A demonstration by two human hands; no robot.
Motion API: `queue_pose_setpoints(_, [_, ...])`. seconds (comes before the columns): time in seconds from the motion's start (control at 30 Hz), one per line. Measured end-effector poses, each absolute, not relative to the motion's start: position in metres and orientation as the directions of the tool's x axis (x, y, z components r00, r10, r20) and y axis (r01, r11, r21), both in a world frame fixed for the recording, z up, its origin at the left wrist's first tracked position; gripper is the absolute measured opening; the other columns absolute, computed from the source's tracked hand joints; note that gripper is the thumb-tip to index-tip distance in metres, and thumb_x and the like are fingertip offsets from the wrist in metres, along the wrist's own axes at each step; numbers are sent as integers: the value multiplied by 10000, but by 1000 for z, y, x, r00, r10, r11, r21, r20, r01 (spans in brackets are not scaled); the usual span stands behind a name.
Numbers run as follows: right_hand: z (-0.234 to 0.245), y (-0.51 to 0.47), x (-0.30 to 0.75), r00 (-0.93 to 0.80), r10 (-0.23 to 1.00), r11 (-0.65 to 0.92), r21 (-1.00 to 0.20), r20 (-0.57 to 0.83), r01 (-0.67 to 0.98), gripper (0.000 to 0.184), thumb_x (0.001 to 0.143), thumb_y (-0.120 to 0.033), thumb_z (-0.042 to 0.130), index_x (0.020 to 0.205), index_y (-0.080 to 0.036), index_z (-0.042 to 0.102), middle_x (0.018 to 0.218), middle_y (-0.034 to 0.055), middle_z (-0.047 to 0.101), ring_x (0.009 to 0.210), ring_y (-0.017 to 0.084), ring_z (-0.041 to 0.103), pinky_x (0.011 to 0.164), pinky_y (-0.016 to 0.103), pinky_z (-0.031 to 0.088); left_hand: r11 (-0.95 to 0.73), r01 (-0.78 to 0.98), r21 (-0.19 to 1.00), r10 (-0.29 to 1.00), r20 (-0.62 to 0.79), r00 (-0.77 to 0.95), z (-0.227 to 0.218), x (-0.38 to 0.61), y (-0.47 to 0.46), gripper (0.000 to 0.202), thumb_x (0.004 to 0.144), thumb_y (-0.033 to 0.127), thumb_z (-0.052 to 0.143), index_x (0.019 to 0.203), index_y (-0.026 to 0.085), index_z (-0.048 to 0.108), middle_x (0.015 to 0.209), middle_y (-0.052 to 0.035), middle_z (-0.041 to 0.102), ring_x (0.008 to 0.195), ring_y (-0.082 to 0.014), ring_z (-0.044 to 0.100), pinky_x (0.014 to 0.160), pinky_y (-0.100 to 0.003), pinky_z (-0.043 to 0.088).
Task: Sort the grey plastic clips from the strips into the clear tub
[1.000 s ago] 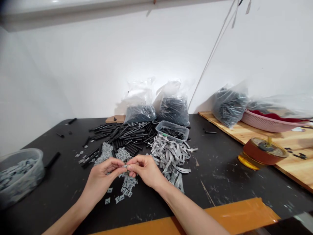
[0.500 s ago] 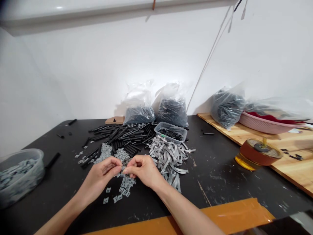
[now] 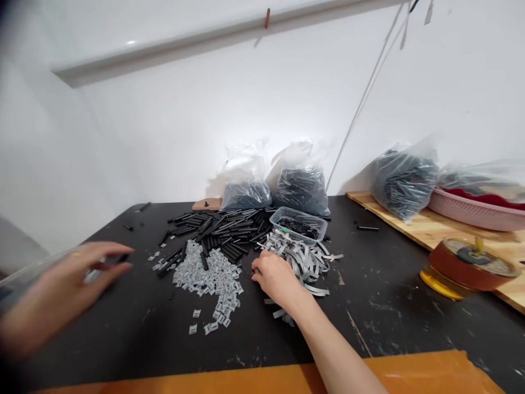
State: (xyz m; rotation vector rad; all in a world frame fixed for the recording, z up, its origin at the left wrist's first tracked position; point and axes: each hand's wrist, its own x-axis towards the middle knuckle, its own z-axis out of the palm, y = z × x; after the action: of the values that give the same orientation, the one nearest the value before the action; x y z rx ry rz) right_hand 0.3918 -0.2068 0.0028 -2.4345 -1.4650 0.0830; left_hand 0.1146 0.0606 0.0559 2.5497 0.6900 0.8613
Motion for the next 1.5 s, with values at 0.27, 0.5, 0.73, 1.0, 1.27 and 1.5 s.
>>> queue_pose_setpoints(0.27, [-2,-197,379,494,859,-490,-64,135,870,149,818,-86,499,849,-167,620,887,75,637,829,200,621,655,259,356,-804,234,547,280,2,960,-5,179,-39,141,826,187,510,833,230,644,872,-23,631,778,-184,593,731,-265,404])
queue_pose_setpoints(0.5, [-6,-192,379,546,827,-541,-71,134,838,200,792,-46,475,918,-159,581,909,92,664,847,210,630,646,269,327,-873,244,422,246,-51,968,4,185,-38,138,749,95,470,736,206,551,859,-46,607,828,-217,561,705,-285,342])
queue_pose_setpoints(0.73, [-7,-193,381,561,817,-551,-104,136,828,344,765,-37,467,1077,-172,524,970,83,665,860,210,628,645,272,320,-754,184,630,176,-77,981,6,193,-46,59,781,152,517,761,205,536,729,8,587,688,-160,520,628,-255,344])
queue_pose_setpoints(1.0, [-9,-187,375,558,807,-553,-84,194,829,279,760,-25,445,989,-163,524,948,99,641,885,229,589,667,280,338,130,86,988,322,-125,938,-17,236,-32,268,758,343,727,925,142,668,742,-17,625,701,-126,576,687,-238,465])
queue_pose_setpoints(1.27, [-12,-190,381,574,750,-313,-589,328,745,238,727,-61,469,913,-193,535,806,12,582,752,144,542,693,251,381,350,60,935,347,-189,919,-24,227,-34,253,773,286,748,985,152,712,840,-41,662,796,-114,612,771,-218,491])
queue_pose_setpoints(1.5, [-2,-186,361,403,913,35,-997,61,73,233,693,-57,480,891,-172,523,720,-36,527,653,110,583,650,242,446,343,54,938,314,-168,934,-20,226,-41,247,787,281,735,997,154,704,852,-47,676,809,-120,611,753,-214,489])
